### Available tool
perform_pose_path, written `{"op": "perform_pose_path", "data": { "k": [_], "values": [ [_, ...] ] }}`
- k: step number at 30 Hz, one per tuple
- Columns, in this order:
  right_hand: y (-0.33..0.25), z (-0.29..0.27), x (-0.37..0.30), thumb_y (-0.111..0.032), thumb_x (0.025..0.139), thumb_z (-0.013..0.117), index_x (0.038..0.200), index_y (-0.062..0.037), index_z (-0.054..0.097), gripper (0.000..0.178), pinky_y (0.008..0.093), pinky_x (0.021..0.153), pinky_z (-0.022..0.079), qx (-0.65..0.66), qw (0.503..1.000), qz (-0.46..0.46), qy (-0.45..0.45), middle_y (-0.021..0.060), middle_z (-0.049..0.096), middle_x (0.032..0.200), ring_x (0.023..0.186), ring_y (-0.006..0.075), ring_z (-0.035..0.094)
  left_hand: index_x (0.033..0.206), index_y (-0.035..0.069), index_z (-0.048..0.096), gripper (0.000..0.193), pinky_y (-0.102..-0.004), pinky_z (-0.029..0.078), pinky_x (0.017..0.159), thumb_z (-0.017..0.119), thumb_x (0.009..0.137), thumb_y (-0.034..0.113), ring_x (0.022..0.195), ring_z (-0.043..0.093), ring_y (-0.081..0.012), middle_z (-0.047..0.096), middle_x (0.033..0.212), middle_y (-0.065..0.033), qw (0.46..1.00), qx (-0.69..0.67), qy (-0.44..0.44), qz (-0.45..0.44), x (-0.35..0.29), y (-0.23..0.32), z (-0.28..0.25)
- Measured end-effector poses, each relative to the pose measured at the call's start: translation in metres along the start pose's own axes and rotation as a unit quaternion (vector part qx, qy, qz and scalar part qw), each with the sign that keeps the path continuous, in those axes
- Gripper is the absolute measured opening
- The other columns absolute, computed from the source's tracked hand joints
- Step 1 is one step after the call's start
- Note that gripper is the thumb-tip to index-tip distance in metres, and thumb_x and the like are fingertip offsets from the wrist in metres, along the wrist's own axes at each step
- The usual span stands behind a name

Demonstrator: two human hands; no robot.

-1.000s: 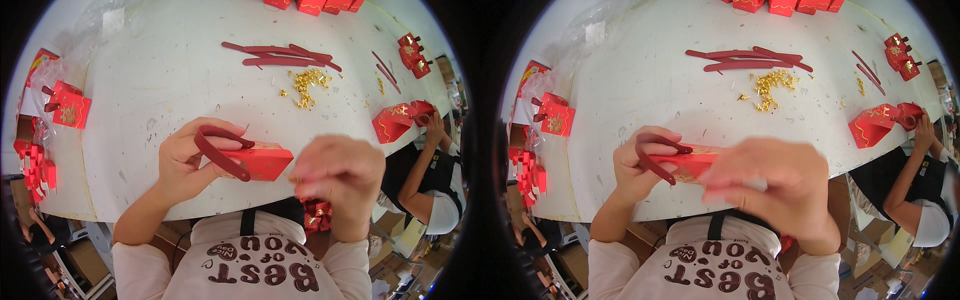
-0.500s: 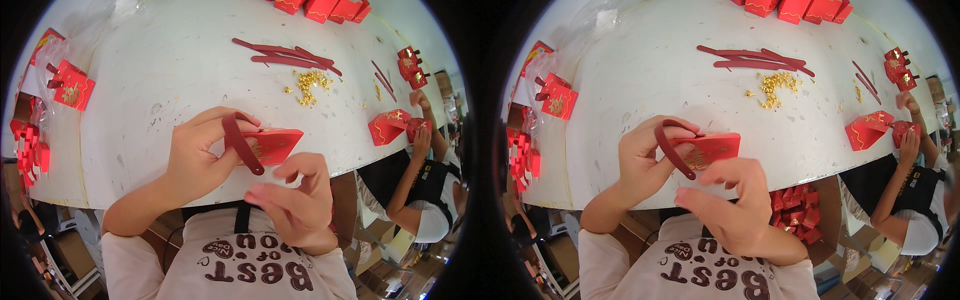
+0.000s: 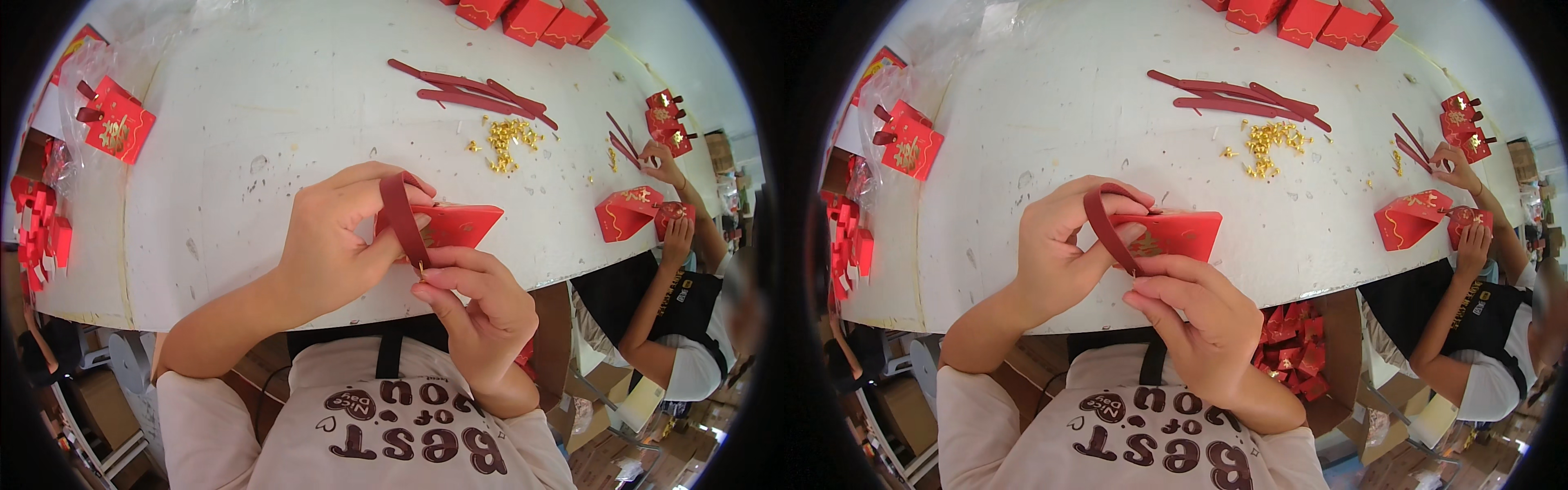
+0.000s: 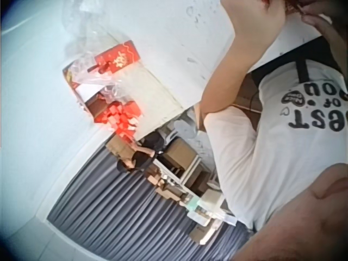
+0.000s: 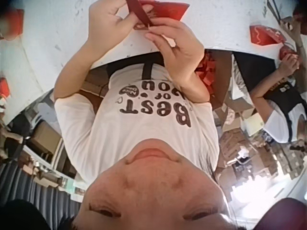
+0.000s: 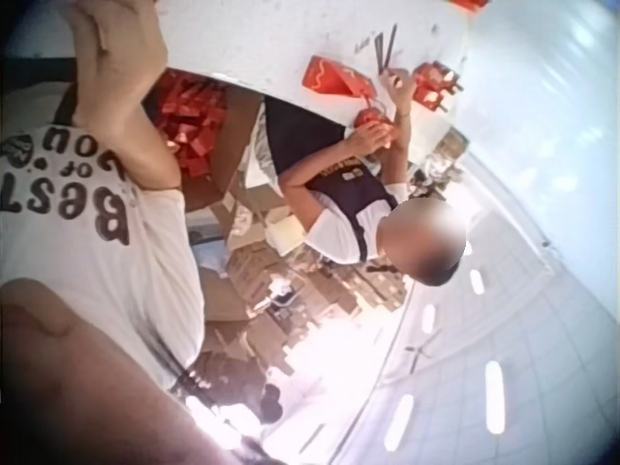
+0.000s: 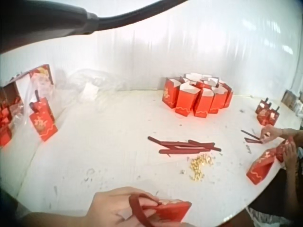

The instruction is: The person assembles small red gift boxes by folding the paper, inserting a red ribbon through a hole, and securing it with a gold fastener. Completed boxes are placed into a cardboard box on the floor.

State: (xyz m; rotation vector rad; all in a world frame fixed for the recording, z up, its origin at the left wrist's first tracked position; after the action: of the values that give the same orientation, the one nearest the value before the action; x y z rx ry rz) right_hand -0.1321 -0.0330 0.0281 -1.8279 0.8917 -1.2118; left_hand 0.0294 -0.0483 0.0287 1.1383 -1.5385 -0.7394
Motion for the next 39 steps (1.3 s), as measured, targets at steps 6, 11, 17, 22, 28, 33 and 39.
{"op": "perform_pose_path", "data": {
  "k": [6,11,17,22,28,33,39],
  "values": [
    [0.003,0.001,0.004,0.005,0.073,0.074,0.086,0.0011,0.066,0.016,0.0258,0.065,0.053,0.036,0.999,0.008,0.004,0.0134,0.066,0.095,0.076,0.0173,0.065,0.09,0.0,0.067,0.016,-0.0276,0.052,0.069,0.065,0.076,-0.006,0.082,0.064,-0.0181,0.066,0.093,-0.0109,1.0,0.014,0.004,0.011,0.0,0.0,0.001],
    [0.001,0.003,0.008,0.005,0.072,0.074,0.085,0.0008,0.067,0.016,0.0249,0.063,0.053,-0.046,0.997,-0.044,0.044,0.0131,0.066,0.093,0.075,0.018,0.066,0.092,0.001,0.067,0.021,-0.0272,0.052,0.068,0.066,0.073,-0.009,0.082,0.063,-0.0182,0.066,0.094,-0.0101,0.999,0.034,0.005,0.025,-0.005,0.001,0.001],
    [0.005,0.003,0.008,0.003,0.071,0.074,0.087,-0.0007,0.068,0.018,0.0246,0.06,0.052,-0.079,0.992,-0.07,0.075,0.0126,0.065,0.088,0.07,0.0191,0.065,0.093,0.001,0.066,0.025,-0.0264,0.051,0.068,0.065,0.071,-0.011,0.082,0.062,-0.0168,0.064,0.096,-0.0094,0.999,0.018,-0.009,0.027,-0.008,-0.001,-0.001],
    [0.008,0.004,0.007,0.003,0.069,0.075,0.088,-0.0018,0.069,0.02,0.0252,0.056,0.049,-0.119,0.983,-0.098,0.098,0.0107,0.065,0.084,0.068,0.0177,0.062,0.094,-0.001,0.065,0.025,-0.027,0.051,0.07,0.065,0.072,-0.012,0.085,0.061,-0.0178,0.062,0.1,-0.0114,0.999,-0.028,-0.016,0.007,-0.011,-0.005,0.0],
    [0.009,0.001,0.004,0.0,0.065,0.078,0.089,-0.0039,0.07,0.026,0.0249,0.052,0.04,-0.171,0.976,-0.096,0.098,0.0087,0.058,0.089,0.068,0.016,0.053,0.094,-0.002,0.065,0.024,-0.0283,0.051,0.072,0.065,0.072,-0.013,0.086,0.061,-0.0184,0.061,0.102,-0.0123,0.999,-0.019,-0.027,0.041,-0.011,-0.005,0.0],
    [0.004,-0.007,0.008,-0.006,0.059,0.083,0.086,-0.0074,0.069,0.03,0.0279,0.06,0.039,-0.2,0.968,-0.08,0.132,0.0077,0.052,0.092,0.075,0.0182,0.049,0.093,-0.005,0.065,0.022,-0.032,0.051,0.073,0.064,0.071,-0.012,0.088,0.061,-0.0229,0.061,0.103,-0.0158,0.994,-0.021,-0.056,0.089,-0.015,-0.004,-0.002],
    [0.002,-0.025,0.022,-0.014,0.052,0.084,0.081,-0.0083,0.066,0.034,0.0314,0.064,0.044,-0.166,0.98,-0.105,0.039,0.0039,0.06,0.084,0.078,0.0219,0.053,0.091,-0.008,0.064,0.022,-0.0385,0.052,0.079,0.052,0.073,-0.008,0.092,0.062,-0.0289,0.061,0.102,-0.022,0.981,-0.087,-0.145,0.093,-0.015,0.003,-0.011]
  ]
}}
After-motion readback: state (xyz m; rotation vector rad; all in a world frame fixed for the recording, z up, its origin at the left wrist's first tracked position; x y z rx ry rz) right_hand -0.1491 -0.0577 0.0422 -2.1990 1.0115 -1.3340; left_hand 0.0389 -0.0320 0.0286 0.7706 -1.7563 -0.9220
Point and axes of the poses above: each hand's wrist, its own x-axis towards the middle knuckle, its own z-axis out of the palm, y = z × x, the point moved 3 cm from there along x, towards the middle knuckle
